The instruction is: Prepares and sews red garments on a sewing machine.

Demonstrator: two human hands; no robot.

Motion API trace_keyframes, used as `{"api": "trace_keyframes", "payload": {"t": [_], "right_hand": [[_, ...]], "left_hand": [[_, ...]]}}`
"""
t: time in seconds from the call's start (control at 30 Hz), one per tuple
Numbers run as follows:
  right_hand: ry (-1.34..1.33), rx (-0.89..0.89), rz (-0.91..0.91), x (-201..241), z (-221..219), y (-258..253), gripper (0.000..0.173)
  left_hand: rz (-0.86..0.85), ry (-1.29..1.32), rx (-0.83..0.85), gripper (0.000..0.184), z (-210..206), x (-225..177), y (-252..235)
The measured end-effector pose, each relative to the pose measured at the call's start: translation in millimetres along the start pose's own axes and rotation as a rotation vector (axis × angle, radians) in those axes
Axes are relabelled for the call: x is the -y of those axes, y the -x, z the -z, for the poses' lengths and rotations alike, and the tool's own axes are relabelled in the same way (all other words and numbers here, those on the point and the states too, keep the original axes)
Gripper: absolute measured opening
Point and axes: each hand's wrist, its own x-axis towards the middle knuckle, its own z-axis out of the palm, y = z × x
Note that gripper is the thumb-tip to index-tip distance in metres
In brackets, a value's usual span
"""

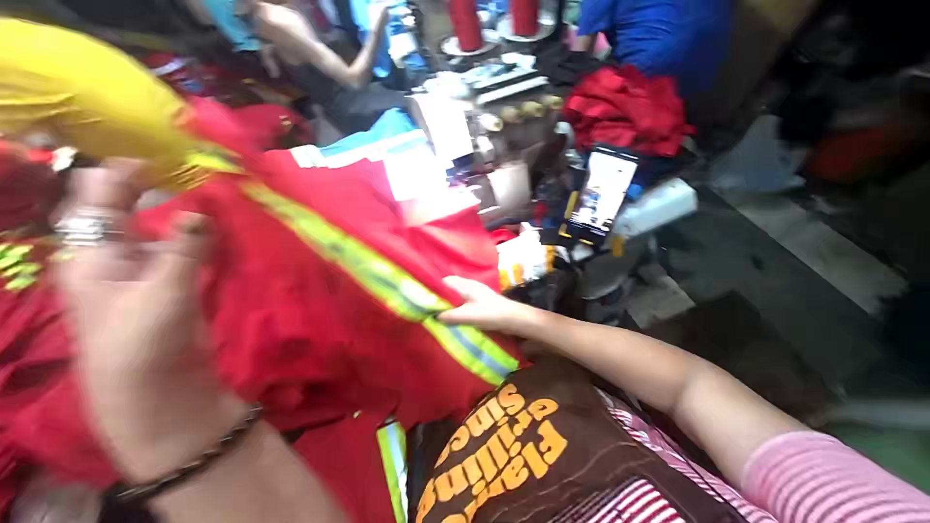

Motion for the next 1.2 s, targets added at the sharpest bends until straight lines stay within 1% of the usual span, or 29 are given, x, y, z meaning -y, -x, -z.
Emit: {"api": "trace_keyframes", "payload": {"t": [0.03,0.07,0.1,0.13,0.2,0.27,0.3,0.33,0.47,0.5,0.57,0.63,0.67,0.73,0.8,0.93,1.0,1.07,1.13,1.2], "right_hand": [[-0.075,-0.066,-0.094,-8,4,-1,0.053],[-0.126,-0.115,-0.169,-15,8,-4,0.053],[-0.14,-0.136,-0.206,-21,11,-6,0.053],[-0.13,-0.13,-0.219,-25,14,-8,0.054],[-0.106,-0.086,-0.202,-34,18,-10,0.055],[-0.113,-0.06,-0.17,-42,19,-10,0.053],[-0.119,-0.054,-0.166,-44,19,-11,0.053],[-0.127,-0.052,-0.162,-46,19,-11,0.053],[-0.166,-0.071,-0.155,-45,16,-7,0.048],[-0.178,-0.078,-0.156,-44,16,-5,0.047],[-0.196,-0.09,-0.159,-44,17,-1,0.045],[-0.202,-0.103,-0.154,-45,18,1,0.041],[-0.203,-0.105,-0.161,-46,18,2,0.042],[-0.193,-0.103,-0.182,-46,17,1,0.048],[-0.182,-0.103,-0.192,-45,16,2,0.051],[-0.172,-0.048,-0.177,-42,18,2,0.05],[-0.177,-0.013,-0.121,-48,21,-1,0.048],[-0.17,0.005,-0.091,-51,22,-2,0.047],[-0.152,0.01,-0.061,-54,22,-3,0.046],[-0.115,0.025,-0.03,-56,24,-4,0.046]], "left_hand": [[0.007,-0.033,-0.016,0.047,-1,8,12],[0.019,-0.012,-0.049,0.044,0,17,26],[0.047,0.041,-0.107,0.037,3,32,44],[0.105,0.115,-0.209,0.03,8,50,68],[0.278,0.202,-0.514,0.02,14,90,121],[0.477,0.204,-0.802,0.022,12,122,165],[0.57,0.225,-0.878,0.025,7,135,181],[0.652,0.262,-0.896,0.028,1,146,194],[0.882,0.386,-0.688,0.045,-43,189,214],[0.917,0.391,-0.682,0.051,-58,202,216],[0.97,0.447,-0.723,0.059,-82,225,220],[1.018,0.616,-0.79,0.06,-98,233,227],[1.048,0.708,-0.81,0.059,-103,229,230],[1.077,0.823,-0.773,0.062,-107,223,241],[1.066,0.86,-0.719,0.056,-108,214,254],[0.965,0.867,-0.604,0.047,-106,194,273],[0.94,0.761,-0.63,0.032,-105,197,284],[0.947,0.61,-0.712,0.022,-103,201,290],[0.96,0.537,-0.753,0.025,-99,202,295],[0.971,0.552,-0.756,0.028,-96,196,296]]}}
